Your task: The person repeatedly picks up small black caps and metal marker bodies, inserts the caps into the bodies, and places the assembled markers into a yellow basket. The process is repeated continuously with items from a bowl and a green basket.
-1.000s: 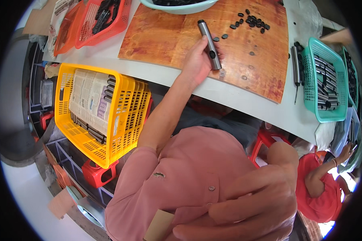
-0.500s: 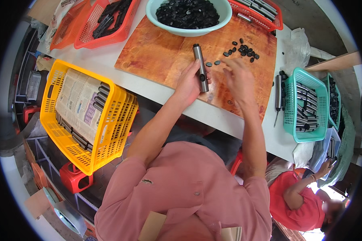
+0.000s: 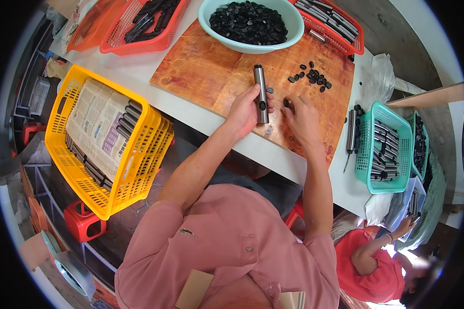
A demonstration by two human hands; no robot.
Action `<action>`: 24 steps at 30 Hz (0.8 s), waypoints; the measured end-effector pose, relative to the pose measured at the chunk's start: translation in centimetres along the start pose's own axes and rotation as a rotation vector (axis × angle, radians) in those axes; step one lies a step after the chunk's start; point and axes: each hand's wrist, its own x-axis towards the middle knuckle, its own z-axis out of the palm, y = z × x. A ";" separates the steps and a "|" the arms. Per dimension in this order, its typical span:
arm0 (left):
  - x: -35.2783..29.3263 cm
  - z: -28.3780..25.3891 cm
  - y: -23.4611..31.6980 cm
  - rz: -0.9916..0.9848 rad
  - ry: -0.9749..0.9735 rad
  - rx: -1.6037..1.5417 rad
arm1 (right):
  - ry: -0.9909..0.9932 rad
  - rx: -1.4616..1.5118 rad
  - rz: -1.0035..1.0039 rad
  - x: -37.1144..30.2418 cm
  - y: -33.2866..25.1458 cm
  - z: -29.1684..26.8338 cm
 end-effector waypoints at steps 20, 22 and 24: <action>-0.1 0.1 0.1 -0.036 -0.038 0.048 | -0.109 0.153 0.036 0.0 1.3 -1.0; -0.2 0.2 0.1 -0.042 -0.027 0.079 | -0.057 0.176 0.006 -0.3 0.6 -1.2; -0.3 0.4 0.2 -0.039 -0.022 0.098 | -0.032 0.227 -0.022 -0.6 -0.6 -1.6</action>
